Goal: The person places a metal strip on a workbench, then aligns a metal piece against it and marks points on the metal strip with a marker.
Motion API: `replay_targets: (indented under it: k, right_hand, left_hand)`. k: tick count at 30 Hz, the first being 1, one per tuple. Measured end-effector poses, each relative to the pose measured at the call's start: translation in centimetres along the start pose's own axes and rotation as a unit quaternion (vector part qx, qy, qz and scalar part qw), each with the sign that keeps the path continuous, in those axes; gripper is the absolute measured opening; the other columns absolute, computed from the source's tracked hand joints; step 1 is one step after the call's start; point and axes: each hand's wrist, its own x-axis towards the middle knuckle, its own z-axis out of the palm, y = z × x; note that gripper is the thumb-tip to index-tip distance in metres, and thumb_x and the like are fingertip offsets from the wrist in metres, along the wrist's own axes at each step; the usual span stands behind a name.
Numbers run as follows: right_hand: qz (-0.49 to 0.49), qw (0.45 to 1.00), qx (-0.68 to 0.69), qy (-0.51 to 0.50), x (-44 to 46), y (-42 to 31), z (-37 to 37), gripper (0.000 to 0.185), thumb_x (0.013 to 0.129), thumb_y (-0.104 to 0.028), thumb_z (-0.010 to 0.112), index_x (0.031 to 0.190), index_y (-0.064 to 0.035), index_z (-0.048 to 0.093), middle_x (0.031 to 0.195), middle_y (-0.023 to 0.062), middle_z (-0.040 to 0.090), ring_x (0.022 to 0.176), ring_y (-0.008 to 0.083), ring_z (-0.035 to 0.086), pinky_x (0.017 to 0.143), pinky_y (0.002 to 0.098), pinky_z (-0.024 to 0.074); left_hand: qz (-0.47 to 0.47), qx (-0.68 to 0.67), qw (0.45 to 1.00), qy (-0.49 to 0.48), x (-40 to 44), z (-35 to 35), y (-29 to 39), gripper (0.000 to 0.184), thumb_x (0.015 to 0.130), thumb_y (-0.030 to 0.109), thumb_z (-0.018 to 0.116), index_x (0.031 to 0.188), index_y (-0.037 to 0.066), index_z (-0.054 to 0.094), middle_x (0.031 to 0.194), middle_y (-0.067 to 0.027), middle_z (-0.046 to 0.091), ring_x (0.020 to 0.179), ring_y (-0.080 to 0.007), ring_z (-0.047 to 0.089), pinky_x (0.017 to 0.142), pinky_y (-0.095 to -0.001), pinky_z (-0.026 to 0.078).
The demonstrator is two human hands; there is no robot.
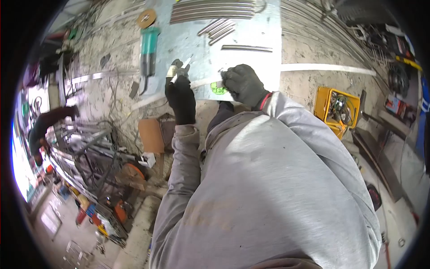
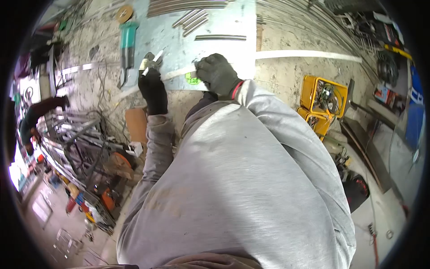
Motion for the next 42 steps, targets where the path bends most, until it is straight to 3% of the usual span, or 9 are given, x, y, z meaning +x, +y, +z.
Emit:
replay_targets:
  k: [3, 6, 7, 11, 16, 18, 23, 32, 42]
  right_hand:
    - [0.013, 0.997, -0.033, -0.063, 0.0, 0.0, 0.5, 0.025, 0.090, -0.022, 0.075, 0.114, -0.0199, 0.082, 0.130, 0.0024, 0.075, 0.126, 0.0254, 0.068, 0.112, 0.0474, 0.0504]
    - [0.041, 0.988, -0.080, -0.129, 0.6, -0.9, -1.0, 0.032, 0.093, -0.027, 0.074, 0.124, -0.0233, 0.080, 0.137, -0.0003, 0.072, 0.133, 0.0213, 0.064, 0.117, 0.0457, 0.0472]
    - [0.080, 0.955, -0.091, -0.270, 1.6, -1.5, -2.2, 0.044, 0.098, -0.028, 0.072, 0.140, -0.0193, 0.073, 0.143, 0.0045, 0.070, 0.142, 0.0267, 0.060, 0.122, 0.0487, 0.0444]
    - [0.090, 0.980, -0.106, -0.146, -0.9, -0.2, 3.7, 0.047, 0.099, -0.026, 0.071, 0.145, -0.0164, 0.069, 0.145, 0.0071, 0.069, 0.144, 0.0289, 0.058, 0.123, 0.0499, 0.0438]
    - [0.095, 0.986, -0.082, -0.107, -1.1, -0.1, 3.9, 0.048, 0.099, -0.026, 0.071, 0.146, -0.0156, 0.069, 0.145, 0.0077, 0.069, 0.144, 0.0294, 0.058, 0.122, 0.0499, 0.0440]
    - [0.097, 0.988, -0.075, -0.098, -1.0, 0.0, 4.2, 0.048, 0.099, -0.026, 0.071, 0.146, -0.0153, 0.069, 0.145, 0.0079, 0.069, 0.144, 0.0296, 0.058, 0.122, 0.0499, 0.0441]
    - [0.097, 0.990, -0.066, -0.083, -0.9, 0.0, 4.5, 0.048, 0.099, -0.025, 0.071, 0.146, -0.0144, 0.068, 0.144, 0.0084, 0.069, 0.143, 0.0300, 0.058, 0.122, 0.0499, 0.0443]
    - [0.085, 0.991, -0.061, -0.081, -1.3, -0.3, 4.7, 0.049, 0.099, -0.024, 0.070, 0.146, -0.0129, 0.067, 0.143, 0.0094, 0.070, 0.142, 0.0308, 0.059, 0.121, 0.0499, 0.0447]
    - [0.078, 0.992, -0.060, -0.078, -1.5, -0.7, 4.6, 0.050, 0.099, -0.022, 0.070, 0.147, -0.0112, 0.066, 0.142, 0.0105, 0.070, 0.141, 0.0317, 0.059, 0.120, 0.0499, 0.0452]
  left_hand:
    - [-0.091, -0.017, 0.988, -0.124, 0.1, 4.1, 4.0, 0.031, 0.110, 0.006, 0.066, 0.138, -0.006, 0.071, 0.119, -0.0100, 0.080, 0.110, -0.0139, 0.073, 0.096, -0.0291, 0.058]
    - [-0.041, 0.097, 0.953, -0.284, -0.6, 8.9, 6.6, 0.028, 0.108, 0.007, 0.070, 0.133, -0.005, 0.074, 0.117, -0.0088, 0.080, 0.106, -0.0118, 0.072, 0.092, -0.0282, 0.058]
    - [-0.080, 0.071, 0.944, -0.311, -0.6, 10.4, 6.1, 0.027, 0.105, 0.009, 0.074, 0.129, -0.004, 0.077, 0.115, -0.0075, 0.081, 0.104, -0.0118, 0.073, 0.090, -0.0288, 0.058]
    - [-0.102, 0.106, 0.919, -0.365, -1.7, 15.1, 4.9, 0.028, 0.102, 0.012, 0.078, 0.126, -0.002, 0.078, 0.111, -0.0082, 0.082, 0.098, -0.0125, 0.073, 0.086, -0.0300, 0.058]
    - [-0.065, 0.238, 0.912, -0.329, -2.4, 16.5, 4.2, 0.028, 0.103, 0.021, 0.077, 0.113, -0.005, 0.081, 0.097, -0.0157, 0.084, 0.087, -0.0198, 0.079, 0.078, -0.0348, 0.059]
    - [-0.063, 0.241, 0.912, -0.325, -2.5, 16.2, 3.4, 0.027, 0.100, 0.019, 0.079, 0.117, -0.002, 0.082, 0.099, -0.0129, 0.085, 0.088, -0.0161, 0.078, 0.082, -0.0319, 0.060]
    - [0.020, 0.312, 0.892, -0.327, -2.9, 15.7, 1.3, 0.028, 0.096, 0.022, 0.080, 0.115, 0.003, 0.083, 0.105, -0.0178, 0.084, 0.093, -0.0277, 0.081, 0.084, -0.0378, 0.062]
    - [0.141, 0.333, 0.871, -0.333, -3.3, 15.3, 0.6, 0.029, 0.102, 0.025, 0.076, 0.115, 0.001, 0.084, 0.098, -0.0181, 0.084, 0.087, -0.0257, 0.082, 0.079, -0.0370, 0.062]
    - [0.131, 0.313, 0.885, -0.319, -3.5, 15.4, 0.5, 0.027, 0.100, 0.021, 0.078, 0.114, -0.001, 0.083, 0.098, -0.0198, 0.084, 0.088, -0.0287, 0.082, 0.079, -0.0380, 0.062]
